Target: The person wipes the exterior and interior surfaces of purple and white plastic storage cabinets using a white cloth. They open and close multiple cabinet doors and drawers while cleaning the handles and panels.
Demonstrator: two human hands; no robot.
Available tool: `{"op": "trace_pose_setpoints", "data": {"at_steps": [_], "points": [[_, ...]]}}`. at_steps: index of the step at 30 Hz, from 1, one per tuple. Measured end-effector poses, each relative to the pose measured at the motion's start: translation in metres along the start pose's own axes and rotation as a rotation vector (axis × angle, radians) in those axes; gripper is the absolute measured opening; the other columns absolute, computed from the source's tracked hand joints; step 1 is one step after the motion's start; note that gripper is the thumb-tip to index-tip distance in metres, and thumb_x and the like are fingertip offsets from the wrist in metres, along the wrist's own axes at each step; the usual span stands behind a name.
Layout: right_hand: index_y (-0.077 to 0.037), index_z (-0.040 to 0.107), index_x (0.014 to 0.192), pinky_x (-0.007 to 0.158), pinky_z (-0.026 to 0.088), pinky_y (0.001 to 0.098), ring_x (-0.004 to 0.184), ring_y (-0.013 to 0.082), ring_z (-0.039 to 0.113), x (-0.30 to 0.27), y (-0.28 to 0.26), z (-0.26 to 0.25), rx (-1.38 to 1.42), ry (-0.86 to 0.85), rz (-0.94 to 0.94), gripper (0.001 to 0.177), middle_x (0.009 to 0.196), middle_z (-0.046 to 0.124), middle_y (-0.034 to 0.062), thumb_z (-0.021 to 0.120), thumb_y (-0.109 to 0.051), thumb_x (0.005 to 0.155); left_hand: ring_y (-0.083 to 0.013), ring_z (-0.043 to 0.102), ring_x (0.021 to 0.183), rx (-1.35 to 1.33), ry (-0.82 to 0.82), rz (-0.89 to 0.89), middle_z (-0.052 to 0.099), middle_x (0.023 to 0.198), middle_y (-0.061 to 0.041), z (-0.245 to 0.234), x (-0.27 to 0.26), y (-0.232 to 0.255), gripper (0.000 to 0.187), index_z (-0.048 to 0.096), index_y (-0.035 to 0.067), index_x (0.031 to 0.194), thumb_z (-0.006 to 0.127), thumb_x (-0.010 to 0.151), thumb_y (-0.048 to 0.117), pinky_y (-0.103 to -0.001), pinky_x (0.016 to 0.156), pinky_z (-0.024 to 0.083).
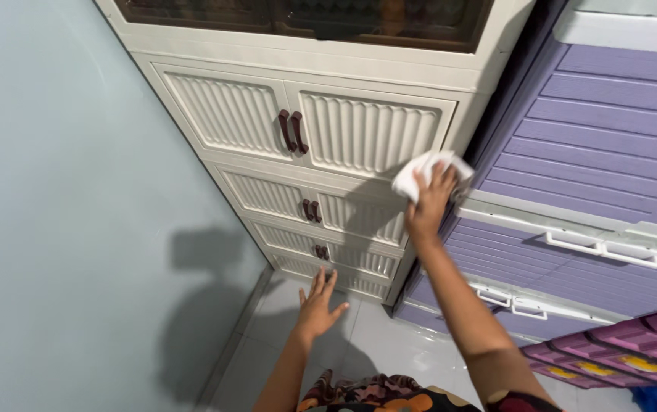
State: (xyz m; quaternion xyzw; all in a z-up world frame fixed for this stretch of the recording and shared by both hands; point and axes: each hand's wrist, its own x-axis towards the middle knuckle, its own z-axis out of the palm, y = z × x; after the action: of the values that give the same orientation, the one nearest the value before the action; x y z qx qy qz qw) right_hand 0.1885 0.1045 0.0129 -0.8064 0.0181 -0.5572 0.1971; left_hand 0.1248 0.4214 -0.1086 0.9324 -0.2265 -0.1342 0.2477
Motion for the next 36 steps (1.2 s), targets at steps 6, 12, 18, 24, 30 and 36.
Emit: {"op": "trace_pose_setpoints", "data": {"at_steps": [6, 12, 18, 24, 30, 36], "points": [[-0.023, 0.058, 0.152, 0.131, 0.023, 0.0602, 0.158, 0.0511, 0.015, 0.083, 0.023, 0.01, -0.018, 0.149, -0.055, 0.064, 0.172, 0.021, 0.0146, 0.07, -0.007, 0.092, -0.0281, 0.004, 0.159, -0.016, -0.082, 0.08, -0.007, 0.173, -0.006, 0.005, 0.01, 0.019, 0.093, 0.012, 0.029, 0.164, 0.068, 0.093, 0.052, -0.065, 0.123, 0.004], [-0.031, 0.062, 0.151, 0.13, 0.024, 0.0631, 0.158, 0.0456, 0.032, 0.0, 0.052, 0.048, -0.21, 0.106, 0.059, 0.06, 0.173, 0.022, 0.0153, 0.072, -0.015, 0.094, -0.0289, 0.004, 0.16, -0.025, -0.15, 0.113, -0.01, 0.172, -0.009, 0.003, 0.009, 0.018, 0.091, 0.011, 0.026, 0.165, 0.066, 0.095, 0.049, -0.065, 0.123, 0.005], [-0.029, 0.063, 0.144, 0.125, 0.02, 0.0658, 0.144, 0.0427, 0.047, -0.072, 0.093, 0.061, -0.341, -0.042, 0.028, 0.067, 0.167, 0.024, 0.0205, 0.072, -0.012, 0.08, -0.0242, 0.006, 0.16, -0.04, -0.171, -0.004, -0.009, 0.173, -0.003, -0.016, 0.009, 0.0, 0.09, 0.013, 0.03, 0.163, 0.068, 0.094, 0.045, -0.062, 0.124, 0.005], [-0.034, 0.063, 0.144, 0.107, 0.045, 0.0534, 0.126, 0.0474, 0.053, -0.115, 0.102, 0.059, -0.088, -0.358, 0.255, 0.062, 0.173, 0.023, 0.0255, 0.069, -0.009, 0.087, -0.0277, 0.003, 0.16, -0.101, -0.143, 0.048, -0.008, 0.173, -0.005, -0.036, 0.037, 0.0, 0.089, 0.013, 0.03, 0.164, 0.068, 0.095, 0.042, -0.062, 0.124, 0.005], [-0.024, 0.056, 0.154, 0.115, 0.035, 0.0589, 0.129, 0.0499, 0.043, -0.114, 0.079, 0.062, -0.088, -0.209, 0.228, 0.068, 0.176, 0.018, 0.0244, 0.063, -0.003, 0.09, -0.0352, -0.002, 0.158, 0.098, 0.014, 0.293, -0.003, 0.171, -0.011, -0.082, 0.102, 0.022, 0.081, 0.018, 0.027, 0.163, 0.064, 0.098, 0.043, -0.064, 0.121, -0.005], [-0.022, 0.045, 0.157, 0.128, -0.006, 0.0668, 0.159, 0.0495, -0.009, -0.028, 0.039, 0.067, -0.267, 0.091, 0.017, 0.065, 0.175, 0.007, 0.0116, 0.059, -0.008, 0.095, -0.0414, 0.003, 0.158, 0.121, 0.514, 0.499, 0.007, 0.171, -0.019, -0.145, 0.168, 0.06, 0.077, 0.027, 0.026, 0.162, 0.063, 0.098, 0.048, -0.064, 0.122, -0.004]]}}
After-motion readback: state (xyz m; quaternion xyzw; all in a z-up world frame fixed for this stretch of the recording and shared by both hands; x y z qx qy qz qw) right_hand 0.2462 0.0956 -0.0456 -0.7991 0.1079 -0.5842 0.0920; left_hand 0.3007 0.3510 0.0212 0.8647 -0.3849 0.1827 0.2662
